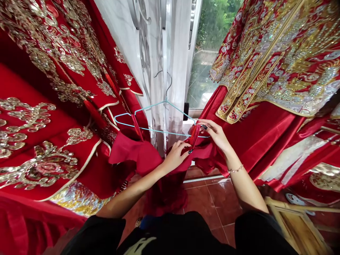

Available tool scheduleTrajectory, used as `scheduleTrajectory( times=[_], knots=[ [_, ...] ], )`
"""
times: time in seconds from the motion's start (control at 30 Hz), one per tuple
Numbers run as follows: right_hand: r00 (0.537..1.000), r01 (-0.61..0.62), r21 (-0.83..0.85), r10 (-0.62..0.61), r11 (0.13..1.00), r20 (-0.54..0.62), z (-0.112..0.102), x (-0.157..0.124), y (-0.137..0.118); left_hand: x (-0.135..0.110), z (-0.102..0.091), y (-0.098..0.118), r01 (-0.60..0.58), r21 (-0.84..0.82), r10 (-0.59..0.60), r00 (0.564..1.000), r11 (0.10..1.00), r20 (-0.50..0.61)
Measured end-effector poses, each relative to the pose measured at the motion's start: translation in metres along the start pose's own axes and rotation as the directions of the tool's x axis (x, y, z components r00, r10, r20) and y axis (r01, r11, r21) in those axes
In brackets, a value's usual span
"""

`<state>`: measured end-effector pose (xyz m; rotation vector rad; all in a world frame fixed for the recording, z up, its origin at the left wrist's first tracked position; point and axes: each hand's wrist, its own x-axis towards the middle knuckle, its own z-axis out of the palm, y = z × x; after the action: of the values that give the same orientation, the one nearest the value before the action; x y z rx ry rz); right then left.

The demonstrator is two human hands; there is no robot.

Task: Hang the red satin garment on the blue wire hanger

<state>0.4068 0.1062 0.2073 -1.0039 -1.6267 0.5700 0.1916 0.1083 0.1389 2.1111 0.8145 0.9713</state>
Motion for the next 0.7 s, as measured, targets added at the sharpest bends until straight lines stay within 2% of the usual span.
scheduleTrajectory(
  times=[0.1, 0.23, 0.43, 0.6, 0.7],
  knots=[
    [0.997, 0.025, -0.148, -0.035, 0.989, -0.065, 0.005, -0.003, -0.001, 0.017, 0.009, 0.007, 0.113, -0.217, -0.133, 0.988, 0.970, -0.079],
    [0.968, 0.064, -0.326, -0.139, 0.943, -0.210, 0.011, -0.005, 0.001, 0.038, 0.020, 0.021, 0.156, -0.460, -0.205, 0.977, 0.874, -0.058],
    [0.967, -0.020, -0.188, -0.029, 0.982, -0.255, 0.009, -0.009, 0.011, 0.048, 0.019, 0.036, 0.159, -0.672, -0.242, 0.970, 0.724, -0.032],
    [0.965, -0.040, -0.167, -0.006, 0.985, -0.262, 0.008, -0.009, 0.013, 0.051, 0.018, 0.038, 0.266, -0.813, -0.369, 0.927, 0.518, 0.068],
    [0.963, -0.048, -0.157, 0.004, 0.986, -0.269, 0.008, -0.010, 0.013, 0.046, 0.019, 0.041, 0.218, -0.845, -0.396, 0.918, 0.487, 0.009]
  ],
)
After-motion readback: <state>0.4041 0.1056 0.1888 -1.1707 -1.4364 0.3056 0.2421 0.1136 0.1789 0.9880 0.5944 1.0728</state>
